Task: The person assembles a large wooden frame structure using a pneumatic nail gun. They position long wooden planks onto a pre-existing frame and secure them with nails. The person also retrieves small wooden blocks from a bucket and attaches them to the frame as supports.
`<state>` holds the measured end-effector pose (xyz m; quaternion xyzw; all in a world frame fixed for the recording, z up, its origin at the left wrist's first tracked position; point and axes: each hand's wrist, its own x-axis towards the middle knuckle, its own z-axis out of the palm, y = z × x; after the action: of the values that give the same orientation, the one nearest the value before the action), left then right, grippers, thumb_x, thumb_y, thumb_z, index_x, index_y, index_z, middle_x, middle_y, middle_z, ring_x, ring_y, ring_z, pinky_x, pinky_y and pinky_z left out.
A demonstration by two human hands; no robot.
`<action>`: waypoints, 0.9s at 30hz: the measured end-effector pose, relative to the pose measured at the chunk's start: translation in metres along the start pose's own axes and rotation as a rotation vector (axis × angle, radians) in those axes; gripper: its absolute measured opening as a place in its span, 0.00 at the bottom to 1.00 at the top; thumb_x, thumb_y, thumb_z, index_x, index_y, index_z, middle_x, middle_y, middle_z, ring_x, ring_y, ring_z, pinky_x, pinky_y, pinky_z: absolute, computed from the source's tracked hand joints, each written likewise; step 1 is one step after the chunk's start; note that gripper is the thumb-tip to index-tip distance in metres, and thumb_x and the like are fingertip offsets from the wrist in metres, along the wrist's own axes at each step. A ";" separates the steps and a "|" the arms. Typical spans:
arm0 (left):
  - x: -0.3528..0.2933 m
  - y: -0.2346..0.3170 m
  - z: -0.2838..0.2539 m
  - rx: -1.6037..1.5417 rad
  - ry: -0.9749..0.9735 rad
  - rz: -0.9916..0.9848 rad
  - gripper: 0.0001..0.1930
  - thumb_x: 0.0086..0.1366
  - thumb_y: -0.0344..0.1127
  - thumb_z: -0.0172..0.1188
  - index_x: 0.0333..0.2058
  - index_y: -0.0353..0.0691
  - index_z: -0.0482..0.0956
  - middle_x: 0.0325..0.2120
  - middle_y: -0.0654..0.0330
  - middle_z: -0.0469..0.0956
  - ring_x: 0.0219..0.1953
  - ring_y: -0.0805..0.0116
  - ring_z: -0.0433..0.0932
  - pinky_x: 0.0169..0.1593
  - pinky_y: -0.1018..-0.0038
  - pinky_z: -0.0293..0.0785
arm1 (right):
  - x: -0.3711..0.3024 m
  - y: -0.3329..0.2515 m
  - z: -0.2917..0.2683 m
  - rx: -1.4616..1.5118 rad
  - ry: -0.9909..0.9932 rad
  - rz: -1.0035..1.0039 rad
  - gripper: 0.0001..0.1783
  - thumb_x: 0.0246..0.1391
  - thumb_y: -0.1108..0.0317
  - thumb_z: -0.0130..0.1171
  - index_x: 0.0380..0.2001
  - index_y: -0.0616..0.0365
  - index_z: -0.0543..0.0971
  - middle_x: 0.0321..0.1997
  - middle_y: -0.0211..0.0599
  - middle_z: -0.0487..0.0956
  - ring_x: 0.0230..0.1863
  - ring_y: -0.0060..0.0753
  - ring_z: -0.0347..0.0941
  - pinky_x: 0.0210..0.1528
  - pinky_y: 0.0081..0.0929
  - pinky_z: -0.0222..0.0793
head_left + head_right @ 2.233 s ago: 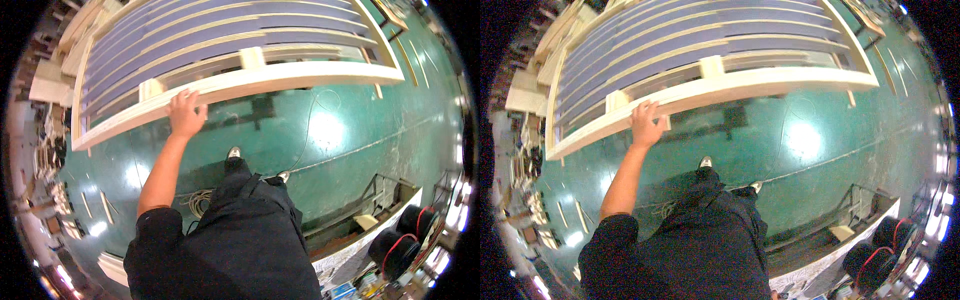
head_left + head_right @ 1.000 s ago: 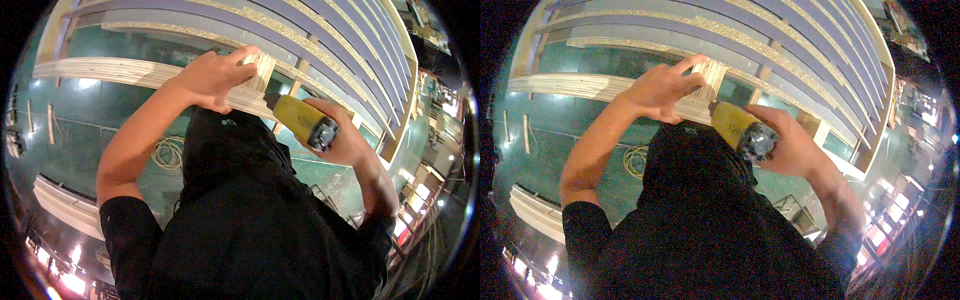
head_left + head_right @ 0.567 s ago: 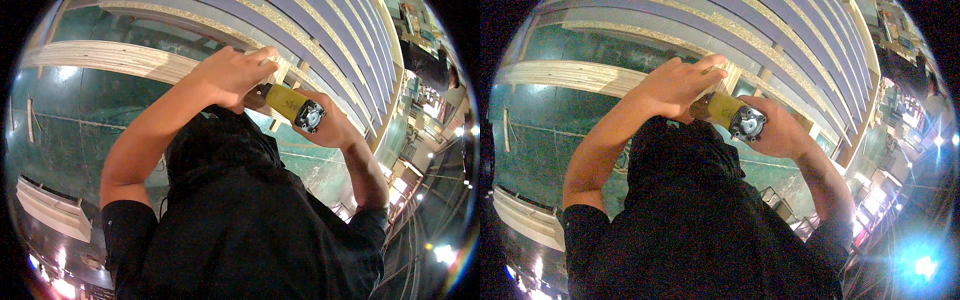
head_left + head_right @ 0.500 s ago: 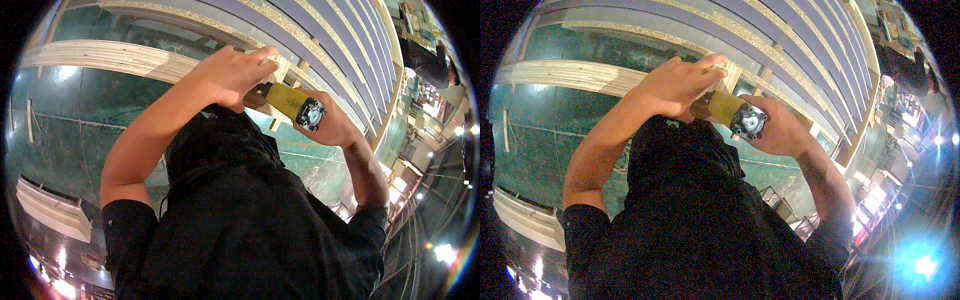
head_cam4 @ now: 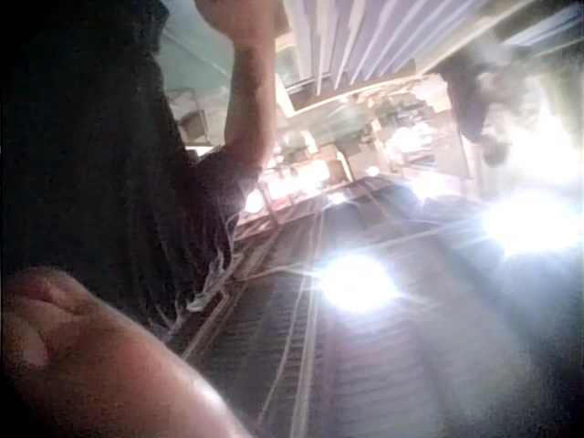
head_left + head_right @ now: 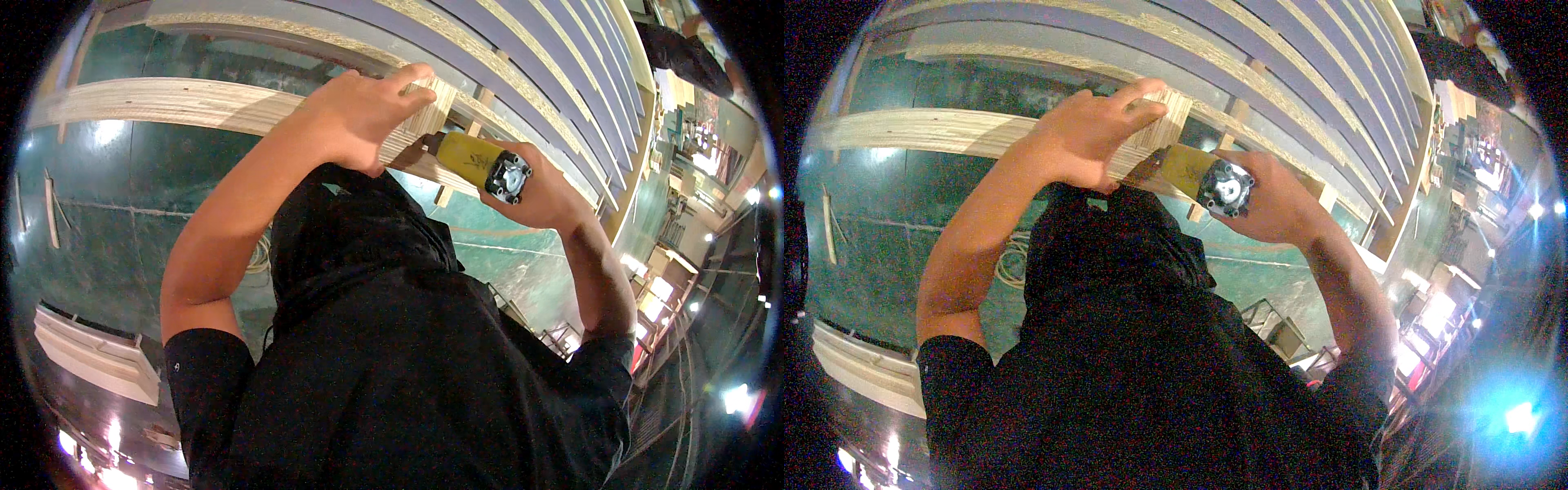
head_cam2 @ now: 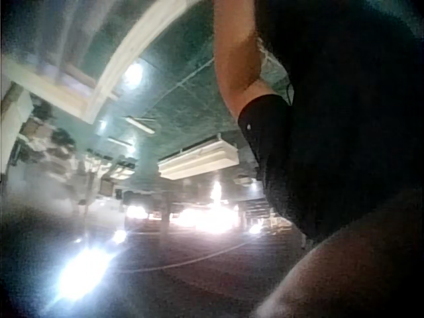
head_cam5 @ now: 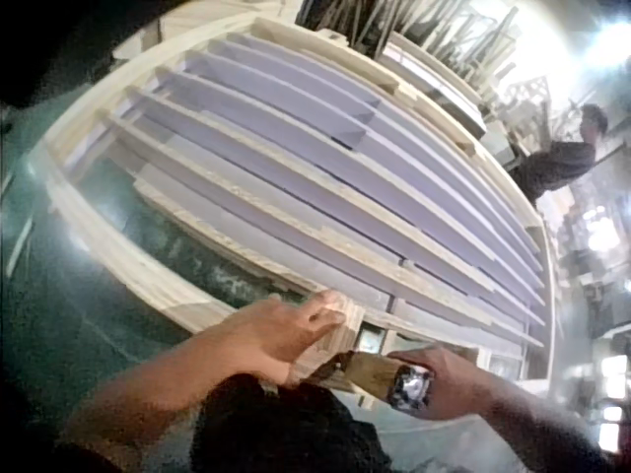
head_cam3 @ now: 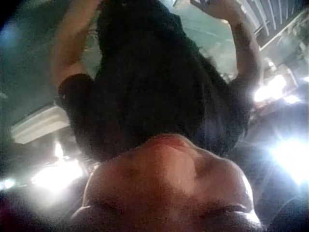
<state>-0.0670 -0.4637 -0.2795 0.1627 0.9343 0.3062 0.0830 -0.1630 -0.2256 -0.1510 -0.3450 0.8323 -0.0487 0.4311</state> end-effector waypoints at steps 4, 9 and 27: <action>0.004 -0.001 0.004 0.014 0.004 0.023 0.54 0.32 0.43 0.79 0.63 0.48 0.63 0.69 0.57 0.56 0.49 0.45 0.80 0.50 0.52 0.79 | -0.009 0.007 0.003 0.099 0.017 -0.017 0.39 0.42 0.65 0.75 0.60 0.57 0.73 0.50 0.49 0.80 0.53 0.48 0.78 0.55 0.36 0.73; 0.006 0.006 0.001 0.036 0.056 0.019 0.53 0.33 0.48 0.81 0.61 0.44 0.67 0.69 0.58 0.59 0.59 0.45 0.71 0.59 0.51 0.70 | -0.057 0.049 0.016 0.230 0.137 -0.153 0.29 0.37 0.74 0.64 0.50 0.59 0.78 0.42 0.53 0.82 0.48 0.54 0.79 0.53 0.40 0.73; 0.247 0.257 0.154 0.140 -0.053 0.172 0.58 0.29 0.52 0.82 0.65 0.54 0.67 0.70 0.49 0.54 0.69 0.44 0.57 0.69 0.43 0.53 | -0.248 0.344 0.031 0.314 0.217 -0.001 0.26 0.36 0.75 0.63 0.46 0.59 0.79 0.41 0.54 0.81 0.48 0.62 0.77 0.50 0.45 0.73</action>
<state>-0.1932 -0.0974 -0.2620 0.2557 0.9334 0.2418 0.0698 -0.2260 0.1943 -0.1315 -0.2665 0.8559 -0.2153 0.3873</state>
